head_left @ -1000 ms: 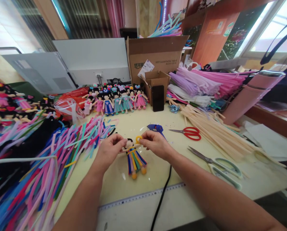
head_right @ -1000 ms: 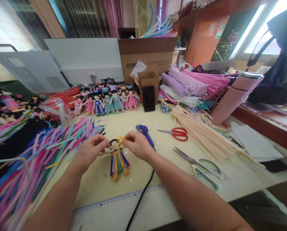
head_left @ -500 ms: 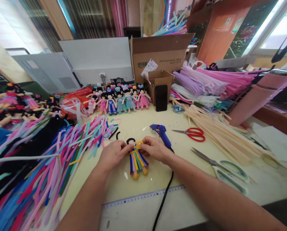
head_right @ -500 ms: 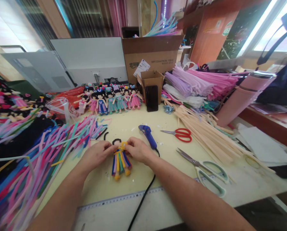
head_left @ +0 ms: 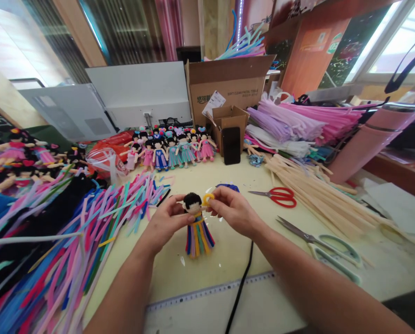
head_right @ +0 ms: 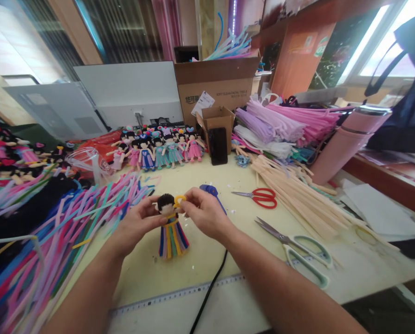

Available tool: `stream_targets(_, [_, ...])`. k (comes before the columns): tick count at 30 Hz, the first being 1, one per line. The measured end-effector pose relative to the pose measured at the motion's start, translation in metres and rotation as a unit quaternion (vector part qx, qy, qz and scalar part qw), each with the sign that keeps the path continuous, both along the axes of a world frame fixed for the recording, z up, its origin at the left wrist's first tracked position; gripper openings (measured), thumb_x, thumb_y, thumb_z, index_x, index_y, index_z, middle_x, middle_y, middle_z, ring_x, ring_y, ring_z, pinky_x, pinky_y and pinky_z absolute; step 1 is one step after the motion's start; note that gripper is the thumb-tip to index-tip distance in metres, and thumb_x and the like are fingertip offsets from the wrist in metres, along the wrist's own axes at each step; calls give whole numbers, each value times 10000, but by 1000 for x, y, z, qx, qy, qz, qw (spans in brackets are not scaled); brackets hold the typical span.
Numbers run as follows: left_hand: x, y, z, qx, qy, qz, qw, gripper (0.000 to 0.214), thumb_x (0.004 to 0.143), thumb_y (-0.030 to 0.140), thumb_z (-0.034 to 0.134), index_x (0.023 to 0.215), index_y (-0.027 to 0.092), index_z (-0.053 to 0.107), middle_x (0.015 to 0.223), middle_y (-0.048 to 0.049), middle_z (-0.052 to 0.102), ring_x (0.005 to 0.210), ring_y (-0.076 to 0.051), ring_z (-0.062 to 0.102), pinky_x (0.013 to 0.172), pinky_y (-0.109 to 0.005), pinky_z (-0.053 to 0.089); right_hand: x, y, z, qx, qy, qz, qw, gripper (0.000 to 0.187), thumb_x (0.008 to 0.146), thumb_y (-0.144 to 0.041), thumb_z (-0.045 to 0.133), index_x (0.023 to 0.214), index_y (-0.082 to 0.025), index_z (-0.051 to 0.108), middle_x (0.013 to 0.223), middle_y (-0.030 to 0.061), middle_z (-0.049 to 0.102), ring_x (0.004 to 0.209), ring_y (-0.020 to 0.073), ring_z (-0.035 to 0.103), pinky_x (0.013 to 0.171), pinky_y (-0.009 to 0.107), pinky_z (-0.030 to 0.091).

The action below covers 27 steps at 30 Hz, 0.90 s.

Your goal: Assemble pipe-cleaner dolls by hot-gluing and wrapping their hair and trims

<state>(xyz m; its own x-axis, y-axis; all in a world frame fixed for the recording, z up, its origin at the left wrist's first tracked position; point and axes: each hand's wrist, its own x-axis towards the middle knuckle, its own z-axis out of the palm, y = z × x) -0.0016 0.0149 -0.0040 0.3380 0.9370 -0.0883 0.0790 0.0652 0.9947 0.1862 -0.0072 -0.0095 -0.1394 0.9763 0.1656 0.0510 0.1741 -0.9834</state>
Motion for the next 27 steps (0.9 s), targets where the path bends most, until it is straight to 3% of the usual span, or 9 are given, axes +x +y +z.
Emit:
stream_targets(3, [3, -6, 4, -2, 10, -53, 999, 455, 557, 228, 800, 984, 188, 649, 923, -41, 732, 844, -226, 681, 811, -386, 541, 6, -5, 13, 28, -16, -30, 999, 227, 791, -388, 614, 735, -185, 531, 648, -31, 524, 582, 90, 433, 543, 226, 368])
stream_targets(7, [5, -10, 5, -18, 10, -94, 995, 426, 566, 196, 795, 974, 181, 675, 913, -41, 736, 822, -215, 693, 811, -368, 551, 9, -7, 20, 35, -32, -35, 998, 217, 782, -369, 616, 700, -177, 558, 642, -25, 520, 612, 99, 436, 550, 225, 360])
stream_targets(19, [8, -13, 4, -27, 21, -127, 991, 457, 571, 188, 798, 1016, 178, 701, 896, -59, 746, 801, -241, 699, 786, -401, 566, 11, -6, 22, -10, -59, -27, 998, 171, 736, -306, 647, 664, -159, 597, 580, -34, 544, 560, 89, 453, 538, 222, 360])
stream_targets(27, [8, -12, 2, -28, 20, -132, 991, 425, 575, 173, 791, 990, 190, 706, 876, -47, 743, 770, -214, 692, 717, -332, 556, 11, -6, 21, -16, -107, -38, 993, 132, 729, -249, 621, 636, -163, 584, 541, -54, 463, 523, 78, 388, 498, 225, 289])
